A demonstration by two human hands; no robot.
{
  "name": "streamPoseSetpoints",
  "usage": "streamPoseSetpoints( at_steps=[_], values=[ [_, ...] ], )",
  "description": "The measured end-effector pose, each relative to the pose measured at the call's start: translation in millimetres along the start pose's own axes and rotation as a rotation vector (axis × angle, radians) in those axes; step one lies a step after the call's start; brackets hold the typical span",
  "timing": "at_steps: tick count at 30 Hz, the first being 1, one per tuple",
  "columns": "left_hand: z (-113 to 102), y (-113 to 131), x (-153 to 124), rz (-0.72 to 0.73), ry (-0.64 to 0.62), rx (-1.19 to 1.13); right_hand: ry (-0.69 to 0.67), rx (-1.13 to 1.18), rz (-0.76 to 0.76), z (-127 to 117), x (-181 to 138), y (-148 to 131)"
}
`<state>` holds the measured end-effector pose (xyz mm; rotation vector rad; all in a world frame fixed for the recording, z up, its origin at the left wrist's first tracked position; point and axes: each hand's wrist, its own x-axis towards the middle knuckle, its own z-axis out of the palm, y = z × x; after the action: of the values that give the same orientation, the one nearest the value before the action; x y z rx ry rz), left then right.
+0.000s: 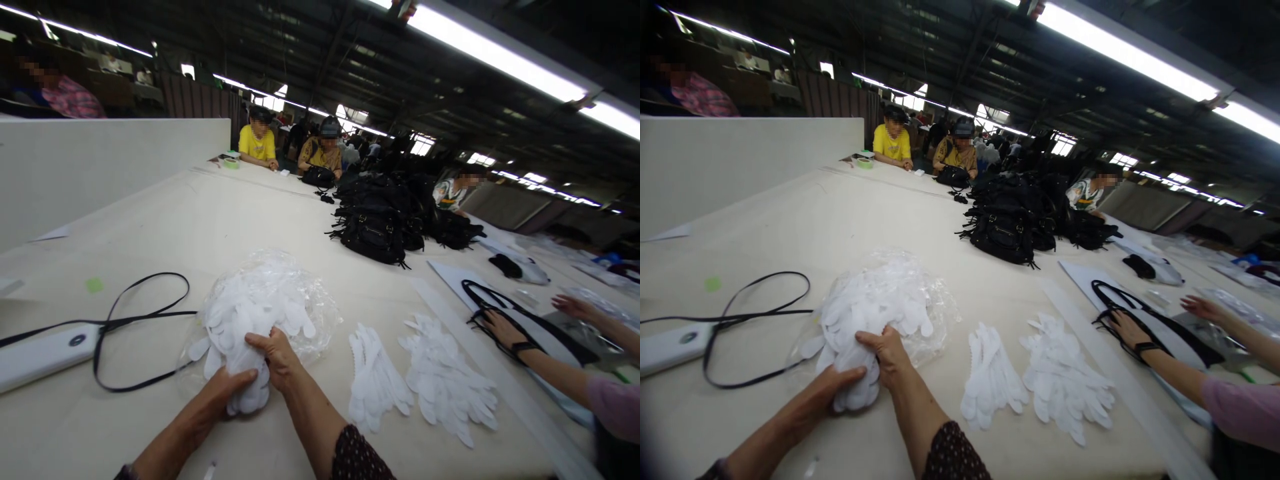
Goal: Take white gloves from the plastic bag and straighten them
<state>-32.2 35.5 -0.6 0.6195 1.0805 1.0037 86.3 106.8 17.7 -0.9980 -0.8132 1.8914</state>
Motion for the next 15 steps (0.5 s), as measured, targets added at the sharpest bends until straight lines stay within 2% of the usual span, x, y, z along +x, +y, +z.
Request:
streamPoseSetpoints(
  at_steps=[4,7,12,15],
  values=[
    [-9.4,12.1,-4.9,-0.022,-0.111,-0.110,0.009,-0.028,-0.081,-3.0,-2.1,-4.9],
    [-10.2,22.0,-4.1,0.013,-0.132,-0.152,0.008,-0.065,-0.100,-4.6,-3.4,-6.2],
    [-9.6,23.6,8.8,-0.018,-0.093,0.145,0.003,-0.126,-0.147,-1.2,-4.9,-2.5],
    [-16.1,19.5,16.0,0.041,-0.128,0.200,-0.013,-0.211,-0.190,-2.1,-8.1,-3.9]
  ],
)
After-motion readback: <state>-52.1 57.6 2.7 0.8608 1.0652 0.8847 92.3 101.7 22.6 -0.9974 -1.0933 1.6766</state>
